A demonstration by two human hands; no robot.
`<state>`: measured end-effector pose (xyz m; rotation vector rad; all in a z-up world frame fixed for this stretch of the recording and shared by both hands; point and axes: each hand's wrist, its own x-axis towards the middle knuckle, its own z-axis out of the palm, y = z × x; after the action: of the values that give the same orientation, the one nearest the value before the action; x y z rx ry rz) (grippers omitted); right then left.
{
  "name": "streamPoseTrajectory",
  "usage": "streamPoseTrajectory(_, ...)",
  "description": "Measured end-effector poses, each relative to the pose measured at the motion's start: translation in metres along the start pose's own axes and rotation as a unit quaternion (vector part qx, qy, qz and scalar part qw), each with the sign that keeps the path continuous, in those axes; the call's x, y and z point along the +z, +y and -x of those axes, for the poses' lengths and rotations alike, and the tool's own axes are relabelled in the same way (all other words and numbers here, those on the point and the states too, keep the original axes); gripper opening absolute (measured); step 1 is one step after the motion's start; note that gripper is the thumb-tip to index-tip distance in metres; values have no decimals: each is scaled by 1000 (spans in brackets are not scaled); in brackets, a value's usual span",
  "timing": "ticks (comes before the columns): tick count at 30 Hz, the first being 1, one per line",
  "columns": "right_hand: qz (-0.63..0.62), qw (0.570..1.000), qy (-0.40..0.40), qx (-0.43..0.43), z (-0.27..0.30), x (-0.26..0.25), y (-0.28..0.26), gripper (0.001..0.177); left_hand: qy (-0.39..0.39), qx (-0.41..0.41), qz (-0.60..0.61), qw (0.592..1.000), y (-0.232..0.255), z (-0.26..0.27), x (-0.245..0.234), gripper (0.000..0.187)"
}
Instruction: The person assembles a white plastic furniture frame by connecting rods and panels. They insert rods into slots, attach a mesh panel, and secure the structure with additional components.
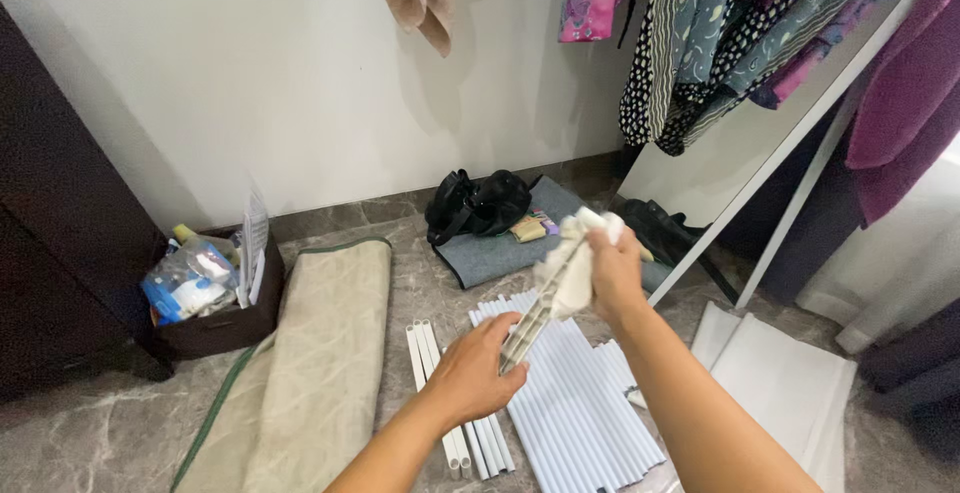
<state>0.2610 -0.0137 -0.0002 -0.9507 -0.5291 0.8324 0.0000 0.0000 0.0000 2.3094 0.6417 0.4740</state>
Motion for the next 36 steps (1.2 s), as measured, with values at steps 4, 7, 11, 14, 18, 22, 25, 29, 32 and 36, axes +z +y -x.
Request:
streamPoseTrajectory(4,118,993,16,-8,15,50,1,44,-84,-175,392,899,-6,-11,4,52)
streamPoseTrajectory(7,239,965,-1,-111,28,66,4,33,-38,-171,428,887,-9,-14,6,48)
streamPoseTrajectory(11,405,881,60,-235,39,58,-9,28,20,-161,340,926,-15,-22,-1,47)
streamPoseTrajectory(14,502,811,25,-299,45,57,-11,30,50,-158,262,951,-14,-21,-2,45)
streamPoseTrajectory(18,598,735,-3,-319,58,55,-12,33,106,-76,165,978,-5,-19,-3,45)
streamPoseTrajectory(22,568,783,-38,-251,60,59,-24,35,86,-111,128,982,4,-13,-12,48)
streamPoseTrajectory(25,286,955,-78,-29,57,62,-32,37,95,-80,67,990,6,-6,-13,39)
streamPoseTrajectory(29,-42,975,-60,209,53,59,-56,39,115,-7,43,992,7,-10,-12,32)
streamPoseTrajectory(32,-44,971,-32,235,56,64,-63,35,79,-98,122,984,11,-17,-11,34)
streamPoseTrajectory(36,200,965,-127,109,72,68,-55,30,100,-174,234,951,10,-26,-19,34)
